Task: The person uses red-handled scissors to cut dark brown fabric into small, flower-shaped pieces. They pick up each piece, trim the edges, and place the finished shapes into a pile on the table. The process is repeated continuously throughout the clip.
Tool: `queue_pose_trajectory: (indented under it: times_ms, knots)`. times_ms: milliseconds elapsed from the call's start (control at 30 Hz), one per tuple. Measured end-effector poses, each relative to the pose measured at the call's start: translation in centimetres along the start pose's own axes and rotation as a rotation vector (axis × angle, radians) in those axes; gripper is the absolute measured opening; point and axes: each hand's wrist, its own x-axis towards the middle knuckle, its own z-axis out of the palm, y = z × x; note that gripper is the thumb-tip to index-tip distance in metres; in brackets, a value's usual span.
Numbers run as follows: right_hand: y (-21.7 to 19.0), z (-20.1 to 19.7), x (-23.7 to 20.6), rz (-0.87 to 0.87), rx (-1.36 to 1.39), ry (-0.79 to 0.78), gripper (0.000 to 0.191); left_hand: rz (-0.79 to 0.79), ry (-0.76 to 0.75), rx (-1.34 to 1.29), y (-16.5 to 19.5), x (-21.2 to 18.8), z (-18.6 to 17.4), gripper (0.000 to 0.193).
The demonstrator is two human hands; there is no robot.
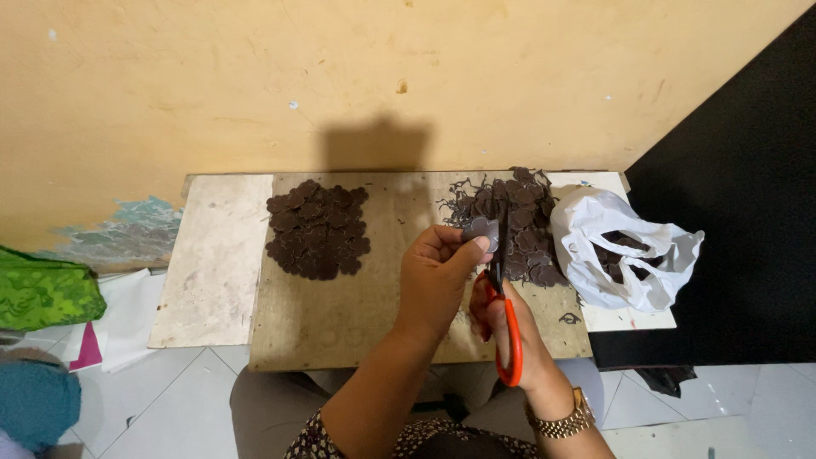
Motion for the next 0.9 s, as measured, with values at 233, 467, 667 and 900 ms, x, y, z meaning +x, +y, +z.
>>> queue_pose_trajectory:
  times_ms: [233,467,667,900]
  knots:
    - [0.1,-0.2,-0.2,0.061,0.044,0.002,0.062,0.012,-0.026,0.024,0.2,0.1,-0.5,0.012]
    - [0.1,-0.2,0.0,0.15,0.049,0.014,0.061,-0.004,-0.027,0.058,0.4,0.0,-0.7,0.012]
    - [-0.9,-0.8,0.1,-0.008,-0.024,-0.182,0.078,-0.014,-0.041,0.057,0.6,0.3,-0.8,0.014]
    - [-0.5,-0.9,0.0,0.017,-0.107,-0.135,0.075,-0.014,-0.031,0.066,0.5,0.0,-0.8,0.016]
